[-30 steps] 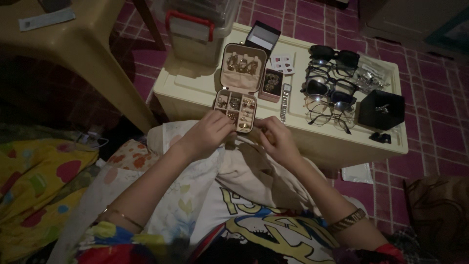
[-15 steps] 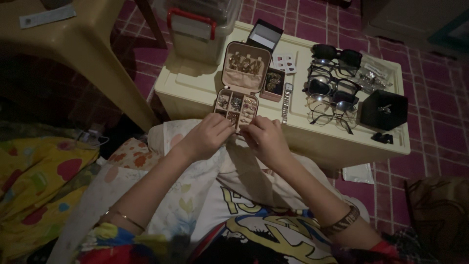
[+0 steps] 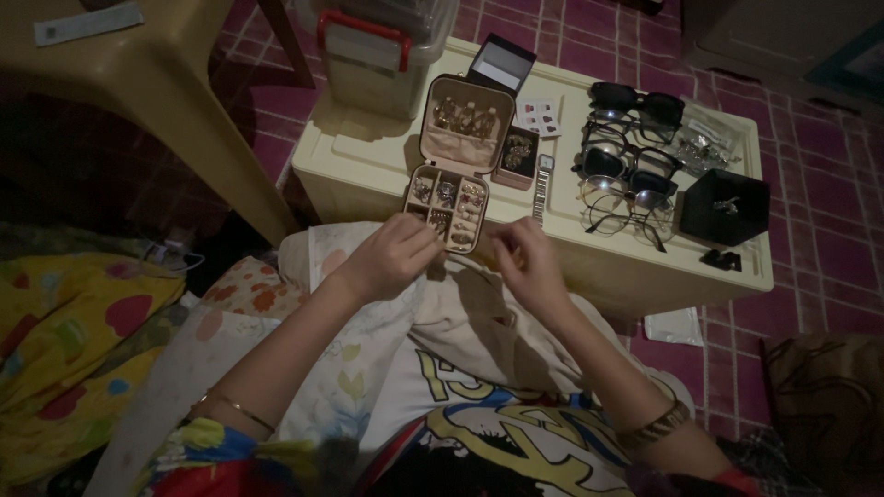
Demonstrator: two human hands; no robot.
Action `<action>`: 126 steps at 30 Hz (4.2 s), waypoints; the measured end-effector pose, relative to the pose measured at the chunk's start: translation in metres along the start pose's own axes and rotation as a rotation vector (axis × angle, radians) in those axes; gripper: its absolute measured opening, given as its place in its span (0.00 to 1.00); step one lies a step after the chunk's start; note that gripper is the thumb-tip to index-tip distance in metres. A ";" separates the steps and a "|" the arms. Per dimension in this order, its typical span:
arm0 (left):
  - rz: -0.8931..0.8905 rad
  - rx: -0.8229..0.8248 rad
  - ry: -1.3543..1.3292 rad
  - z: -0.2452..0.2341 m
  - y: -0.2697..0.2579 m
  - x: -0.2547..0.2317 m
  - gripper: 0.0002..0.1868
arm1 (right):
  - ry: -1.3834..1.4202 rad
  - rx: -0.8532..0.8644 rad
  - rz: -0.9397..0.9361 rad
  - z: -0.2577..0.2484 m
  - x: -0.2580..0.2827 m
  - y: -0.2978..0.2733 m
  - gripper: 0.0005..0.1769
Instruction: The person sits on the floor and handles small jewelry items from a compartmentalized case, picking up earrings and rings, briefly trying them on, and placing them back into the case. The person also moves a small box and a plastic bag on the table.
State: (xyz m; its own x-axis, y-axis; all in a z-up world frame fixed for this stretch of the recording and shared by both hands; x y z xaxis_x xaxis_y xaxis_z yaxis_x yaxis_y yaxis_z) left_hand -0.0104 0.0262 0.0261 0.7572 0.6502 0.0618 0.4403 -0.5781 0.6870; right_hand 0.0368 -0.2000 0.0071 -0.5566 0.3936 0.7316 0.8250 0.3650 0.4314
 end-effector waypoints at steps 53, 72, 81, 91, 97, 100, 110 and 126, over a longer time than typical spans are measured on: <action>-0.090 0.079 0.089 -0.075 -0.060 0.008 0.15 | -0.517 0.027 -0.084 -0.030 -0.045 0.084 0.14; -0.119 0.083 0.162 -0.075 -0.122 0.014 0.20 | -0.581 0.316 0.006 -0.078 -0.146 0.213 0.15; -0.207 0.250 -0.186 -0.040 -0.116 0.022 0.16 | -0.760 0.399 -0.006 -0.037 -0.106 0.258 0.25; 0.015 0.068 -0.006 -0.022 -0.067 0.015 0.17 | -0.659 0.448 -0.205 0.073 -0.125 0.277 0.10; 0.044 0.016 0.043 -0.008 -0.039 0.011 0.17 | -0.367 0.157 -0.111 -0.009 -0.074 0.210 0.12; 0.051 0.023 0.077 -0.001 -0.027 0.008 0.19 | -0.274 0.008 -0.049 -0.058 -0.035 0.155 0.09; 0.001 0.015 0.078 0.007 -0.017 -0.005 0.17 | 0.446 0.056 0.801 -0.052 -0.030 0.018 0.10; -0.202 -0.137 0.114 -0.001 -0.009 -0.005 0.18 | 0.570 0.040 0.379 0.000 0.000 0.022 0.13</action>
State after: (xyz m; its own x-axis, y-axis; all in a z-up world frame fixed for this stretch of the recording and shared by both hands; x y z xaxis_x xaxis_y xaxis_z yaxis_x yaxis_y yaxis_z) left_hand -0.0181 0.0287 0.0205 0.5978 0.8016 -0.0103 0.5013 -0.3638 0.7851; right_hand 0.0546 -0.1921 0.0166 -0.0829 -0.0015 0.9966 0.9425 0.3247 0.0789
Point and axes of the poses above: each hand's wrist, its own y-axis towards the middle knuckle, its own z-axis out of the palm, x = y × z, the point moved 4 cm from there along y, towards the middle knuckle, and after that the axes turned 8 degrees about y, right-handed, at the moved point
